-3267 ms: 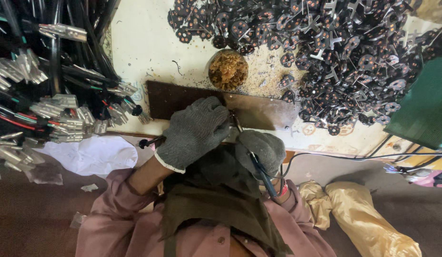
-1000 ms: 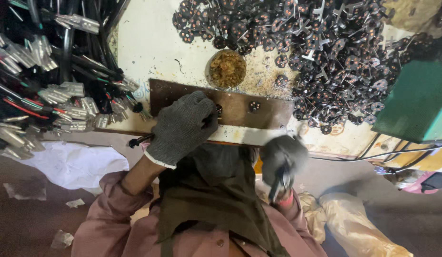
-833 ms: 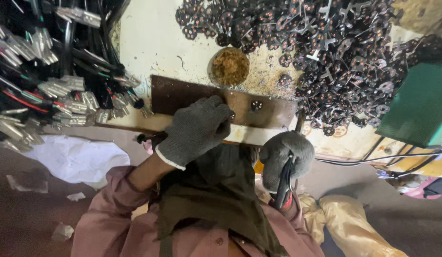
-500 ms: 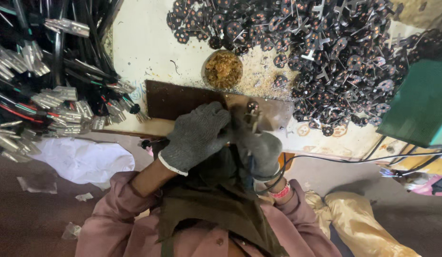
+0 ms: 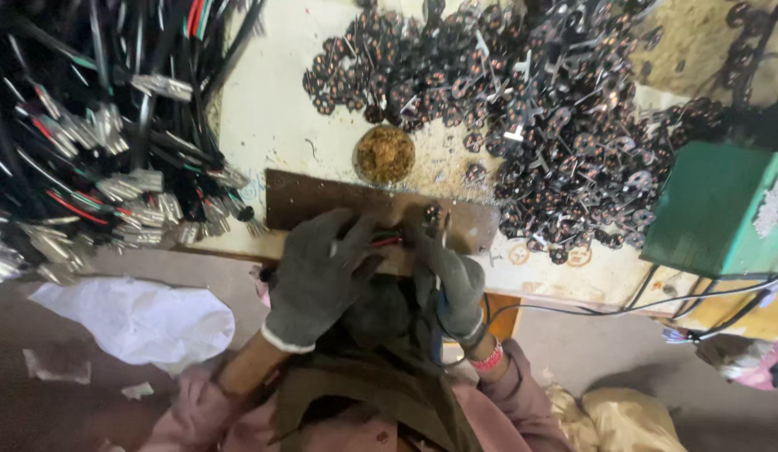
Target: The person sits at a workbench assembling small metal electrical connector plugs. Wearing gloves, they pick up a connector body and wires, position them, and use a handheld tool to work on each connector one at a time, placing finished units with a large pile of similar connectors on the bench.
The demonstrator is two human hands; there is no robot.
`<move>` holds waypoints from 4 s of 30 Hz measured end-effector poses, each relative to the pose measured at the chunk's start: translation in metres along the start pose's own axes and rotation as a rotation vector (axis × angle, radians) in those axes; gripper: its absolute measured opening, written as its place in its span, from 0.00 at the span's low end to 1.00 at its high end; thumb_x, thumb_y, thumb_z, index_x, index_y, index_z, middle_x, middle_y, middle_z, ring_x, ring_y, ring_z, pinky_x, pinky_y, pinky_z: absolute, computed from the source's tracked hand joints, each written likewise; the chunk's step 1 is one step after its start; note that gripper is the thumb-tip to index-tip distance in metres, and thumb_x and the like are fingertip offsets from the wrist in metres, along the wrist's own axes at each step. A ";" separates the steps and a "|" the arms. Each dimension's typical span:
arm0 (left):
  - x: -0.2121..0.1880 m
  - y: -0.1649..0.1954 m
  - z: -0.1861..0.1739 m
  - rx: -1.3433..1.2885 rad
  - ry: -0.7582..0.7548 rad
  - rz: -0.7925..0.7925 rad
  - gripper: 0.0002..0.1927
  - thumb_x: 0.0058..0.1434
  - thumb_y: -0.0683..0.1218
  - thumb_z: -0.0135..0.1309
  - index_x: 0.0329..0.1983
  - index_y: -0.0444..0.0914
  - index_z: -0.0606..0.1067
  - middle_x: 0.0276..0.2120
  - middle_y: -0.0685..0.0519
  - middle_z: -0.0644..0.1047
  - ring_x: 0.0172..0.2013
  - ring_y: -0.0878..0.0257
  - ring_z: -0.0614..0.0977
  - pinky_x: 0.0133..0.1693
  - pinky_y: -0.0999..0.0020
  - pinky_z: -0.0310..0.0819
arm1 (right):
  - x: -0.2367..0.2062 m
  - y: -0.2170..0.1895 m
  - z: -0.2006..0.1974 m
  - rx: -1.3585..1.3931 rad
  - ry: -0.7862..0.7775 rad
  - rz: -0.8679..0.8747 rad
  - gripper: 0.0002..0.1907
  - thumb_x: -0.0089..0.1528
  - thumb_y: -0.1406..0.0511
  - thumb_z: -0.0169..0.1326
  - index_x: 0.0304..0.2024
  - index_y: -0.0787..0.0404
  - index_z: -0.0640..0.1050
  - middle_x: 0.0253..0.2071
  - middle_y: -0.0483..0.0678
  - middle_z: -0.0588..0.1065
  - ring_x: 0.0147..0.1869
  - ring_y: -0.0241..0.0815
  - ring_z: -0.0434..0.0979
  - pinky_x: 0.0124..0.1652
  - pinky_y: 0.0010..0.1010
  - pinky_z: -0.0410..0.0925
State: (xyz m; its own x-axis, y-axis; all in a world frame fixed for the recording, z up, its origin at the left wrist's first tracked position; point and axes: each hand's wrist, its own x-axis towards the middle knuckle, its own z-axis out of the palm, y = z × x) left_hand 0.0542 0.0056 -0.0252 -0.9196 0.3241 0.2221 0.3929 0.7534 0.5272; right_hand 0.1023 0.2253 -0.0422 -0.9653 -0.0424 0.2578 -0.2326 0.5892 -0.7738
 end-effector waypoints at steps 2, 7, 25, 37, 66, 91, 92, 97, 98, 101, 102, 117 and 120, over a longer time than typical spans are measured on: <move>-0.018 -0.005 -0.010 0.099 -0.034 -0.088 0.21 0.53 0.50 0.63 0.49 0.41 0.75 0.44 0.47 0.76 0.42 0.48 0.78 0.45 0.52 0.72 | -0.002 -0.002 0.000 -0.008 0.152 0.056 0.06 0.70 0.68 0.50 0.42 0.65 0.78 0.33 0.52 0.81 0.34 0.45 0.83 0.35 0.33 0.74; 0.032 0.010 -0.062 0.121 -0.402 0.065 0.08 0.60 0.47 0.58 0.42 0.44 0.75 0.27 0.53 0.73 0.32 0.54 0.77 0.34 0.55 0.69 | -0.005 0.000 0.018 0.126 0.543 0.309 0.11 0.73 0.63 0.47 0.39 0.63 0.72 0.29 0.48 0.73 0.30 0.39 0.73 0.34 0.29 0.66; 0.088 -0.089 -0.083 1.855 0.132 -0.202 0.27 0.83 0.64 0.37 0.69 0.42 0.67 0.52 0.49 0.76 0.43 0.58 0.81 0.23 0.60 0.69 | 0.008 -0.011 0.018 0.150 0.350 0.287 0.09 0.72 0.63 0.47 0.41 0.62 0.70 0.31 0.45 0.74 0.34 0.40 0.74 0.40 0.33 0.66; 0.027 -0.001 -0.096 -0.363 -0.605 -0.179 0.20 0.62 0.48 0.57 0.59 0.45 0.77 0.34 0.48 0.81 0.32 0.50 0.84 0.33 0.55 0.75 | 0.021 -0.035 -0.008 1.229 0.427 0.454 0.14 0.76 0.65 0.53 0.58 0.70 0.73 0.37 0.55 0.78 0.32 0.40 0.76 0.32 0.27 0.68; -0.001 0.012 -0.016 -0.854 -0.167 -0.561 0.14 0.65 0.42 0.58 0.52 0.36 0.73 0.45 0.46 0.78 0.43 0.50 0.83 0.44 0.62 0.77 | 0.003 -0.050 0.025 0.184 0.254 0.565 0.25 0.56 0.75 0.68 0.52 0.61 0.71 0.41 0.48 0.75 0.42 0.38 0.76 0.42 0.29 0.72; -0.002 0.002 -0.017 -1.130 -0.640 -0.639 0.08 0.71 0.44 0.52 0.47 0.35 0.76 0.34 0.44 0.77 0.36 0.50 0.77 0.40 0.63 0.76 | -0.003 -0.032 0.005 0.791 0.045 0.475 0.18 0.66 0.80 0.57 0.54 0.66 0.66 0.46 0.54 0.78 0.51 0.39 0.80 0.49 0.30 0.75; -0.003 0.003 -0.016 -1.043 -0.558 -0.597 0.07 0.68 0.44 0.54 0.46 0.35 0.76 0.35 0.44 0.78 0.35 0.51 0.79 0.39 0.64 0.76 | -0.002 -0.035 0.003 0.457 0.053 0.373 0.28 0.61 0.81 0.63 0.58 0.61 0.65 0.48 0.54 0.80 0.53 0.39 0.84 0.50 0.29 0.77; -0.008 0.007 -0.012 -0.832 -0.236 -0.303 0.07 0.64 0.42 0.59 0.43 0.35 0.77 0.40 0.46 0.80 0.41 0.56 0.83 0.43 0.66 0.76 | 0.009 -0.039 -0.005 0.454 -0.046 0.497 0.32 0.57 0.81 0.62 0.59 0.62 0.64 0.48 0.53 0.78 0.50 0.40 0.79 0.49 0.30 0.73; -0.009 0.008 -0.011 -0.866 -0.252 -0.360 0.07 0.64 0.41 0.60 0.42 0.35 0.77 0.38 0.47 0.80 0.39 0.58 0.83 0.42 0.67 0.76 | 0.010 -0.038 -0.004 0.295 -0.071 0.415 0.31 0.58 0.81 0.62 0.60 0.64 0.66 0.44 0.54 0.79 0.48 0.41 0.78 0.50 0.31 0.72; -0.009 0.014 -0.007 -0.983 -0.307 -0.549 0.06 0.63 0.41 0.60 0.42 0.34 0.78 0.36 0.49 0.81 0.36 0.64 0.82 0.40 0.68 0.76 | 0.009 -0.035 0.003 0.384 0.064 0.609 0.31 0.59 0.79 0.65 0.59 0.64 0.66 0.41 0.53 0.77 0.42 0.38 0.78 0.42 0.29 0.74; -0.008 0.016 -0.005 -1.032 -0.326 -0.628 0.06 0.63 0.40 0.59 0.42 0.34 0.79 0.35 0.49 0.82 0.36 0.66 0.81 0.40 0.68 0.76 | 0.008 -0.035 0.004 0.411 0.075 0.616 0.30 0.58 0.79 0.64 0.59 0.63 0.66 0.41 0.52 0.77 0.42 0.37 0.79 0.42 0.29 0.74; 0.021 0.018 -0.009 -0.904 -0.228 -0.497 0.04 0.61 0.41 0.60 0.36 0.36 0.77 0.33 0.50 0.81 0.33 0.60 0.84 0.38 0.68 0.76 | 0.017 -0.030 0.008 0.308 0.165 0.565 0.24 0.58 0.78 0.63 0.52 0.62 0.67 0.40 0.53 0.77 0.41 0.42 0.79 0.48 0.34 0.73; 0.039 0.000 -0.014 -0.522 -0.027 -0.351 0.06 0.61 0.42 0.63 0.34 0.38 0.76 0.29 0.51 0.79 0.28 0.57 0.82 0.32 0.63 0.74 | 0.022 -0.021 0.015 0.092 0.347 0.273 0.22 0.60 0.76 0.64 0.51 0.61 0.68 0.47 0.54 0.73 0.50 0.47 0.77 0.62 0.41 0.71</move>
State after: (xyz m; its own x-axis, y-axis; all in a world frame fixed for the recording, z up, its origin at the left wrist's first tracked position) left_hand 0.0184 0.0101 -0.0045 -0.9903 0.1281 -0.0543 0.0079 0.4412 0.8974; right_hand 0.0838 0.1998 -0.0286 -0.8995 0.3867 0.2034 0.0007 0.4666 -0.8845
